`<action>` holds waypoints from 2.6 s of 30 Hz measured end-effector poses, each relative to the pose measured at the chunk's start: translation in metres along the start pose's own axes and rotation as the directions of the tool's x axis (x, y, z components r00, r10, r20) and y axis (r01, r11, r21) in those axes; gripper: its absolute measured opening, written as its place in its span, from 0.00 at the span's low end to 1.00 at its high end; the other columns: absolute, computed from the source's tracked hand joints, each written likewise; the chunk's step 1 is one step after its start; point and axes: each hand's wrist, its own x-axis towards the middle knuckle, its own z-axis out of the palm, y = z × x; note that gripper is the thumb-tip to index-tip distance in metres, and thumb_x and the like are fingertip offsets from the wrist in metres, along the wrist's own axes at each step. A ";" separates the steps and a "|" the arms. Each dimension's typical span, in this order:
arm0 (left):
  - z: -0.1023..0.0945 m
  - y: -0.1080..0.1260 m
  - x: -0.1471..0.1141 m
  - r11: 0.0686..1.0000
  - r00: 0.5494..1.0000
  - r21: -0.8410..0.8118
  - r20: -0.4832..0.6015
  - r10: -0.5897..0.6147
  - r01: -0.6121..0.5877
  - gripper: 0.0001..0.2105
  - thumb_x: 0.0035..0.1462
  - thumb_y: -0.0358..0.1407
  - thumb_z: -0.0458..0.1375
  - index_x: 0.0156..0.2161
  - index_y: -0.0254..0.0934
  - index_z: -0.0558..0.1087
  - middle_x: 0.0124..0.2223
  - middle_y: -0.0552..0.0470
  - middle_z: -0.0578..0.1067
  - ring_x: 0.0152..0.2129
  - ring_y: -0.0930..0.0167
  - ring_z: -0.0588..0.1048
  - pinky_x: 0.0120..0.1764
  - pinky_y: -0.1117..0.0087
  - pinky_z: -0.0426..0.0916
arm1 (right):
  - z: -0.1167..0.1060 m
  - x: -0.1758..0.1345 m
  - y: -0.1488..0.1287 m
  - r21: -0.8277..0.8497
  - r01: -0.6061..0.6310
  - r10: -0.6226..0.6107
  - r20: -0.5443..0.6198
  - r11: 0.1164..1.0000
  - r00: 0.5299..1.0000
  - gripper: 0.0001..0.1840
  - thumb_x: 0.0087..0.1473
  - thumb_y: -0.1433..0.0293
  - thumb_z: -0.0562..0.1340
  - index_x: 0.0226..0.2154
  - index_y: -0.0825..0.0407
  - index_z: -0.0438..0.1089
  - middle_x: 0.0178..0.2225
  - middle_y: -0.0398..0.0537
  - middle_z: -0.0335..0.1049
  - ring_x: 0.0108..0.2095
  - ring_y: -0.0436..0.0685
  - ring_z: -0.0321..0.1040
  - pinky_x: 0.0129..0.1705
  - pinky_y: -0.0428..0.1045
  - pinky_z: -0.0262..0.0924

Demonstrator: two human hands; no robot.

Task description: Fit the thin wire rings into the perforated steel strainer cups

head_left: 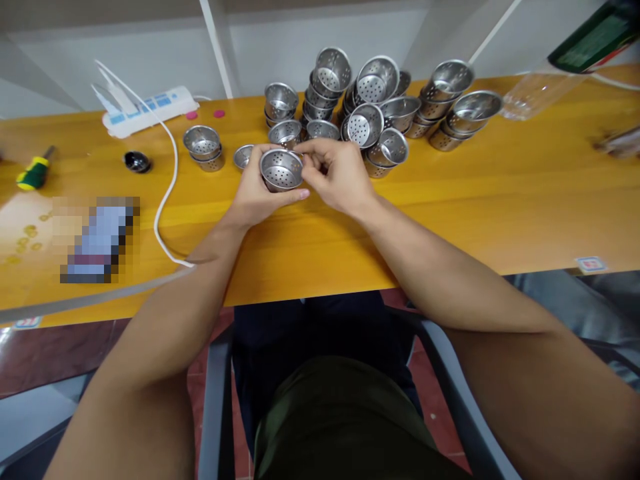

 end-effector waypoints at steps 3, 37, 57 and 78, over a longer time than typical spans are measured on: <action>-0.001 -0.003 -0.001 0.999 0.999 0.028 0.021 -0.041 0.041 0.57 0.49 0.80 0.84 0.72 0.57 0.68 0.72 0.45 0.86 0.72 0.44 0.86 0.74 0.28 0.84 | 0.000 -0.001 -0.002 -0.018 -0.002 0.003 0.009 1.000 1.000 0.20 0.79 0.52 0.73 0.65 0.41 0.88 0.42 0.51 0.86 0.47 0.72 0.84 0.58 0.67 0.85; 0.002 0.018 -0.002 0.999 0.999 0.043 -0.049 -0.006 0.008 0.50 0.54 0.76 0.85 0.67 0.45 0.78 0.58 0.46 0.85 0.64 0.49 0.90 0.71 0.42 0.87 | 0.008 0.009 0.013 0.514 0.076 -0.045 -0.073 0.854 0.996 0.10 0.73 0.60 0.80 0.44 0.44 0.82 0.29 0.40 0.68 0.31 0.56 0.68 0.34 0.51 0.72; 0.000 0.014 -0.006 0.999 1.000 -0.035 0.010 -0.024 0.024 0.51 0.49 0.76 0.87 0.64 0.49 0.76 0.56 0.49 0.89 0.50 0.56 0.91 0.53 0.46 0.89 | -0.028 0.006 0.015 0.723 0.047 -0.318 0.243 0.689 0.916 0.39 0.62 0.33 0.89 0.45 0.49 0.82 0.30 0.40 0.76 0.29 0.52 0.71 0.30 0.48 0.70; -0.003 -0.011 -0.004 0.998 1.000 0.068 0.015 0.015 -0.016 0.53 0.53 0.75 0.86 0.71 0.53 0.70 0.64 0.46 0.84 0.60 0.53 0.86 0.66 0.36 0.88 | -0.007 0.002 0.021 0.596 0.059 -0.170 0.132 0.800 0.977 0.38 0.61 0.32 0.88 0.51 0.43 0.85 0.39 0.46 0.81 0.38 0.60 0.77 0.41 0.56 0.81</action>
